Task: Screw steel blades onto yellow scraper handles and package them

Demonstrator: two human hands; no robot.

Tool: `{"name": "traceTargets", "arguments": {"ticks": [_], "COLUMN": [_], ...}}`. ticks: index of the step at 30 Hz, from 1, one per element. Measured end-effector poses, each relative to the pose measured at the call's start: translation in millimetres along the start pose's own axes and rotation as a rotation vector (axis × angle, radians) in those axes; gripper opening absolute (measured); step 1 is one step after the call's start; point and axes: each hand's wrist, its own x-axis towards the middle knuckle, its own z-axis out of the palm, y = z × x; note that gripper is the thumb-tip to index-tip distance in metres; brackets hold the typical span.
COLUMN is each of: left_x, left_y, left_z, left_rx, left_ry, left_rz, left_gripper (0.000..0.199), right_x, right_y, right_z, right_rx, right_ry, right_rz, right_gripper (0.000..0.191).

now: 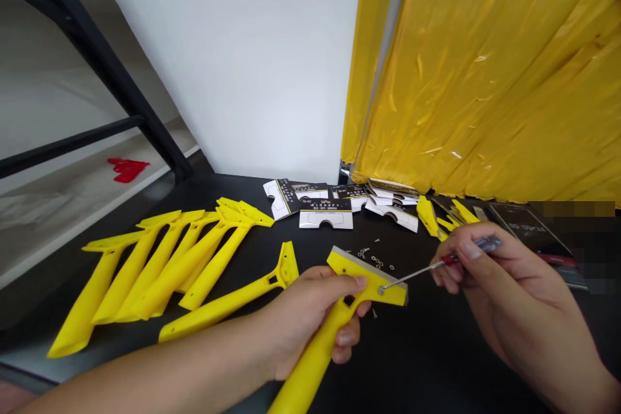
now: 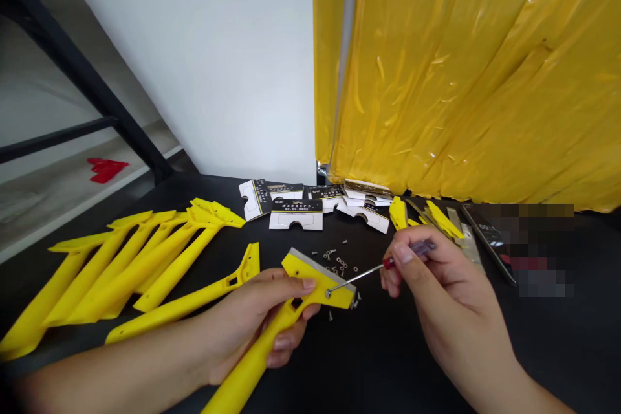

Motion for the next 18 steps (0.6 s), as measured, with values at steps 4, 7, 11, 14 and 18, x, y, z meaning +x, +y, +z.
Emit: {"name": "traceTargets", "arguments": {"ticks": [4,7,11,14,18], "left_x": [-0.7,-0.4,0.8,1.0,0.5], "left_y": [-0.1,-0.4,-0.3,-0.4,-2.4], "left_z": [0.6,0.1,-0.9,-0.5,0.4], "left_rx": [0.000,-0.003,0.000,0.013,0.034], "left_ry": [0.006,0.019,0.014,0.023,0.030], "left_rz": [0.008,0.015,0.014,0.018,0.039], "left_gripper": [0.026,0.024,0.025,0.027,0.029], "right_x": [0.1,-0.3,-1.5,-2.3,-3.0], "right_y": [-0.9,-0.2,0.6,-0.5,-1.8], "right_z": [-0.1,-1.0,-2.3,-2.6,-2.6], "right_rx": [-0.021,-0.028,-0.033,-0.046,-0.070], "right_ry": [-0.005,-0.011,-0.017,-0.026,-0.046], "right_rz": [-0.019,-0.032,-0.044,-0.046,-0.037], "right_gripper": [0.019,0.017,0.017,0.016,0.017]}}
